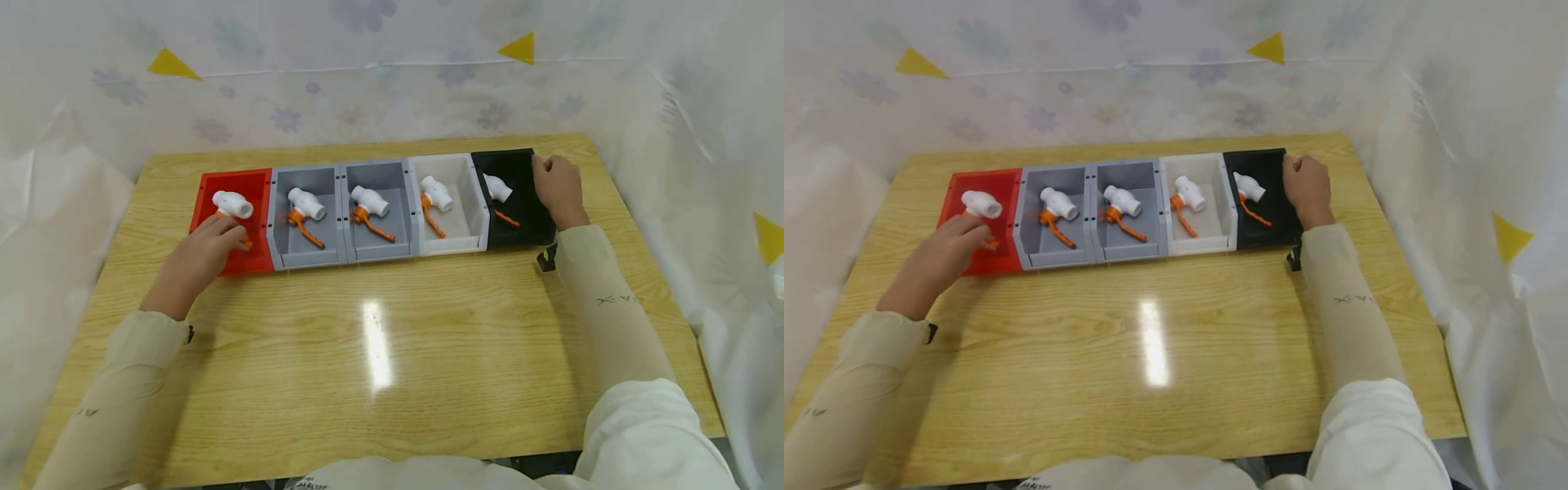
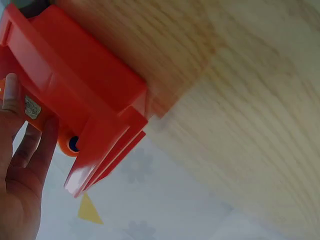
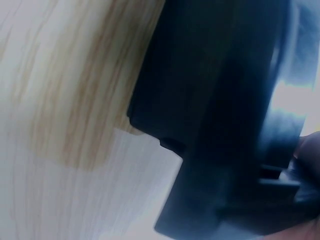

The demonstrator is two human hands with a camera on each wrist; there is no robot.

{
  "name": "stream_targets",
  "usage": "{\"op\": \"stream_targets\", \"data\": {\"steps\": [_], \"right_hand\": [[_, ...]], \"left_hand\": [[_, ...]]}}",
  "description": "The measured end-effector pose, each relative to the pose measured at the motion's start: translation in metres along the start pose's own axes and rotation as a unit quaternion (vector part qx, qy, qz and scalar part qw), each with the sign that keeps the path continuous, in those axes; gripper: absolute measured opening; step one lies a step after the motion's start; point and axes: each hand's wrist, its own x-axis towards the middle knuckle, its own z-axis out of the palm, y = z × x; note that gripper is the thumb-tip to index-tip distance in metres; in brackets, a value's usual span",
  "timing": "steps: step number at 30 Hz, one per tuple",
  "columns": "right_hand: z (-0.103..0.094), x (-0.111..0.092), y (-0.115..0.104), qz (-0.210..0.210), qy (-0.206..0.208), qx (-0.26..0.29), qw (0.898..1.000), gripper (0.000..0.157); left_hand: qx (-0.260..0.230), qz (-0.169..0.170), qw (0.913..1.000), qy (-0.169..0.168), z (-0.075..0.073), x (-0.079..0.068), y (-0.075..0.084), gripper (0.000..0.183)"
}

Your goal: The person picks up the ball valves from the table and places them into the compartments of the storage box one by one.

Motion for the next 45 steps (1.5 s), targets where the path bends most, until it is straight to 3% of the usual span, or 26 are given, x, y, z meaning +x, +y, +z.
{"op": "stream_targets", "data": {"steps": [14,21,25,27,30,32,40,45], "right_hand": [[0.004,0.002,-0.002,-0.001,0.0,-0.002,1.0,0.054],[0.004,0.002,-0.006,-0.005,0.0,0.004,1.0,0.053],[0.005,0.003,-0.007,-0.007,0.001,0.002,1.0,0.053],[0.005,0.004,-0.007,-0.007,-0.001,0.004,1.0,0.053],[0.005,0.004,-0.005,-0.013,0.0,0.006,1.0,0.053],[0.005,0.004,-0.004,-0.012,0.0,0.009,1.0,0.053],[0.008,0.002,0.005,-0.007,0.007,-0.01,1.0,0.054],[0.01,0.004,0.006,-0.021,0.057,-0.005,0.998,0.045]], "left_hand": [[-0.016,-0.036,0.9971,-0.065,0.019,0.003,-0.014,0.036],[-0.036,-0.035,0.9971,-0.057,0.021,0.001,-0.012,0.029],[-0.061,-0.066,0.9926,-0.081,0.02,0.001,-0.011,0.028],[-0.097,-0.106,0.9847,-0.099,0.02,0.002,-0.009,0.027],[-0.094,-0.123,0.9806,-0.12,0.018,0.004,-0.008,0.029],[-0.113,-0.153,0.9734,-0.127,0.017,0.007,-0.008,0.027],[-0.076,-0.122,0.9805,-0.134,0.019,0.016,-0.01,0.028],[-0.032,-0.122,0.9809,-0.148,0.017,0.016,-0.005,0.035]]}}
